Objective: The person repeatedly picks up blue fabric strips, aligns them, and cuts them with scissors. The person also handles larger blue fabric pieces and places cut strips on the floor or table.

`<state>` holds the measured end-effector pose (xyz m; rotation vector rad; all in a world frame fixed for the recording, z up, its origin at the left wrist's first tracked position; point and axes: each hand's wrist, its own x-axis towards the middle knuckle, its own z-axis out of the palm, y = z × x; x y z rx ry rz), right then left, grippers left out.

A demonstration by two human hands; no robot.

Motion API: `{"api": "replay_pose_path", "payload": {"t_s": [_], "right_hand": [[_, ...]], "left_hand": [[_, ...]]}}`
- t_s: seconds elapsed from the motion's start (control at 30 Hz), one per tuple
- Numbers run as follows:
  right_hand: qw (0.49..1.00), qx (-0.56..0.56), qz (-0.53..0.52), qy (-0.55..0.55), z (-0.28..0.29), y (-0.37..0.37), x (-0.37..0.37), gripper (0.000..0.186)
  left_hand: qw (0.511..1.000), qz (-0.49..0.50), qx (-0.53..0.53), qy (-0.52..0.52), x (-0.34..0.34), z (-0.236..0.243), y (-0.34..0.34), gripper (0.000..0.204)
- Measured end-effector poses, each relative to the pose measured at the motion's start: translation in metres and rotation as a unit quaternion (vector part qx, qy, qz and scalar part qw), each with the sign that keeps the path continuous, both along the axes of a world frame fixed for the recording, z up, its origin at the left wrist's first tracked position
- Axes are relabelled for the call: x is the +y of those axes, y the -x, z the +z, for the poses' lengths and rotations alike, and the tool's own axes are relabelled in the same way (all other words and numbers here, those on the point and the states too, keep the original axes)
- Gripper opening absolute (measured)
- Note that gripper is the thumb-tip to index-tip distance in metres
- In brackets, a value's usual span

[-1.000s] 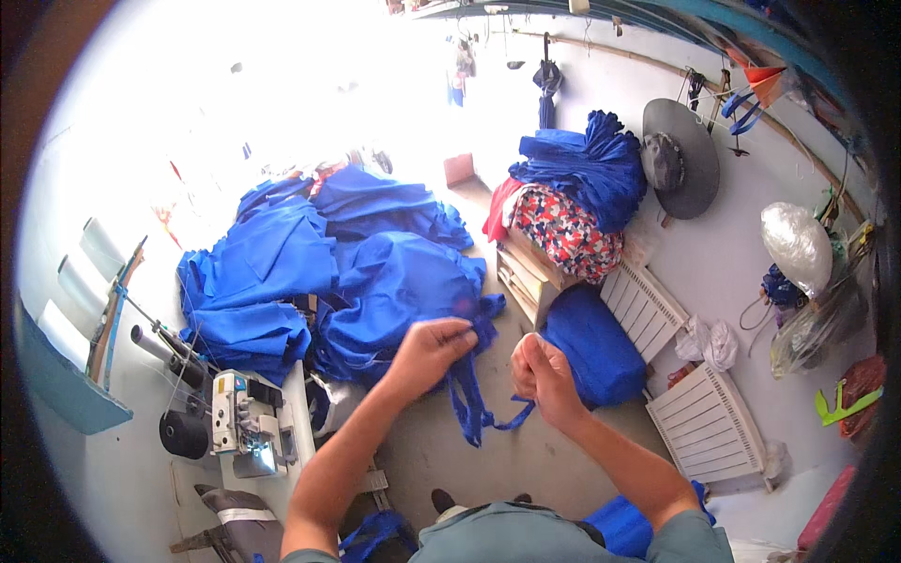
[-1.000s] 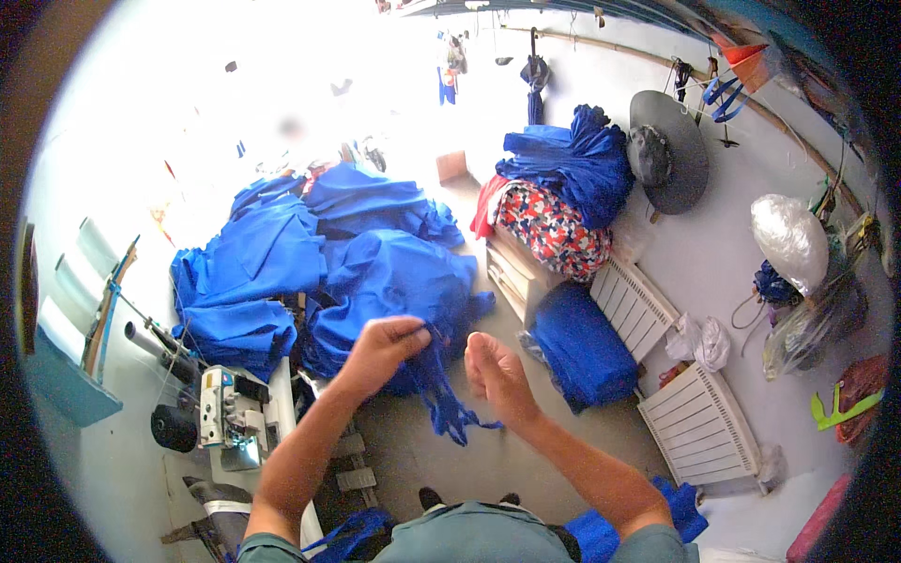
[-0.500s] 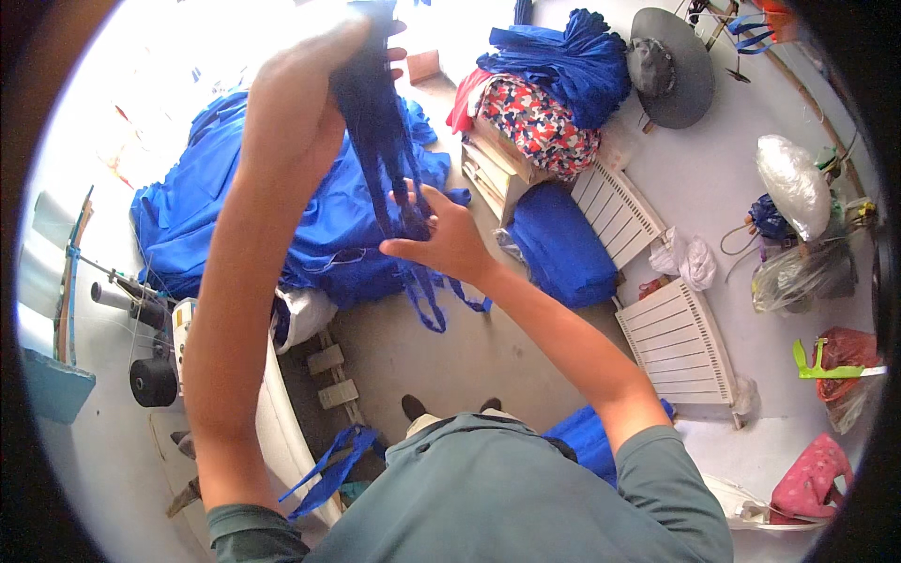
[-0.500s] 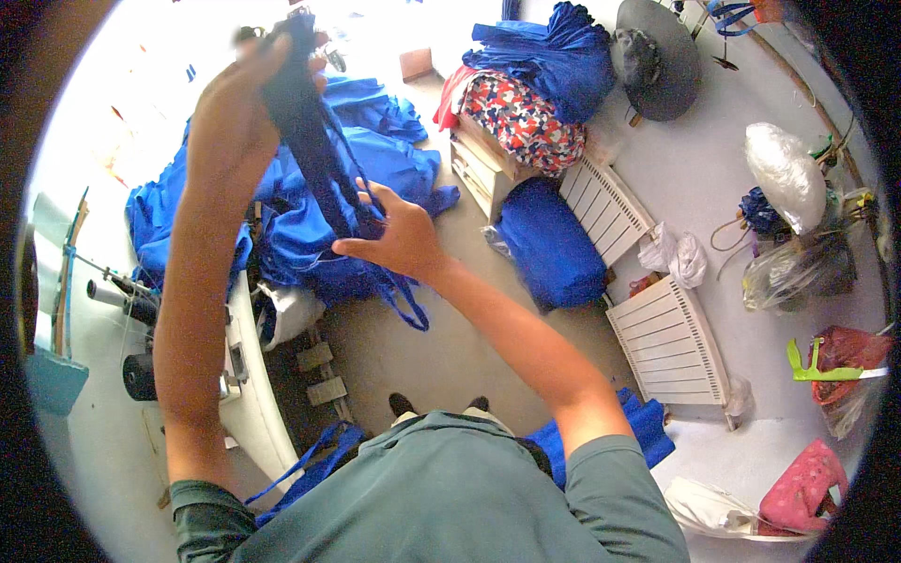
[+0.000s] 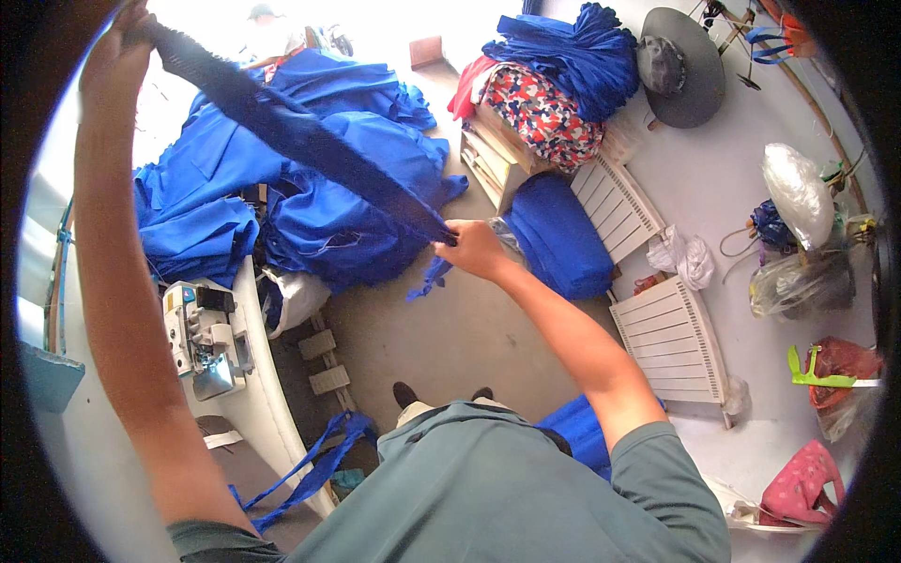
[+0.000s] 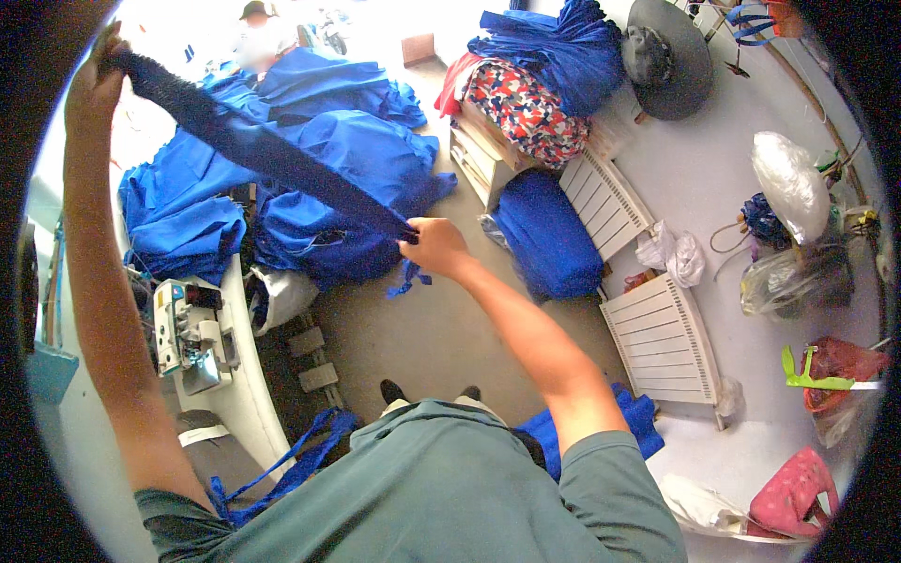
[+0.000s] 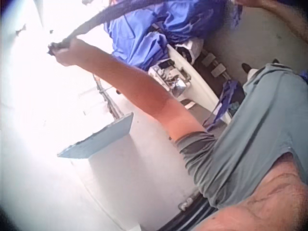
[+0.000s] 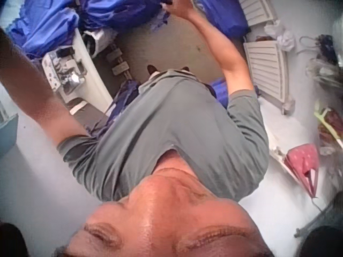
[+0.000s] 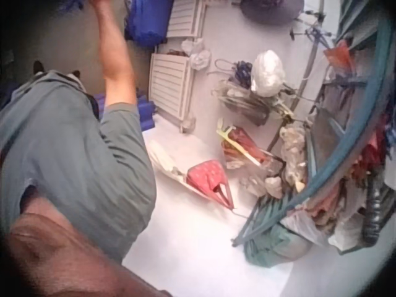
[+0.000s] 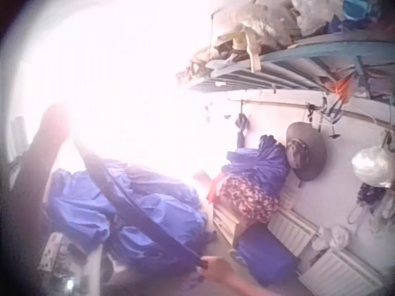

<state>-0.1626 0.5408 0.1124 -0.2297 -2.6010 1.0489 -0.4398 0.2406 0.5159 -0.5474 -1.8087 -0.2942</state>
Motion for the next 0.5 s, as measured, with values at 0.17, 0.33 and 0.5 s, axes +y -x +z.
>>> {"api": "replay_pose_path", "payload": {"t_s": [0.17, 0.33, 0.5], "right_hand": [[0.993, -0.016, -0.02, 0.118, -0.026, -0.042, 0.052, 0.022], [0.987, -0.056, -0.041, 0.142, -0.025, -0.087, 0.106, 0.018], [0.985, -0.087, -0.019, 0.145, -0.005, -0.122, 0.144, 0.017]], "left_hand": [[0.971, 0.211, -0.096, 0.06, -0.122, -0.025, 0.147, 0.034], [0.949, 0.253, -0.15, 0.112, -0.24, -0.093, 0.252, 0.034], [0.964, 0.146, -0.215, 0.054, -0.296, -0.169, 0.281, 0.023]]}}
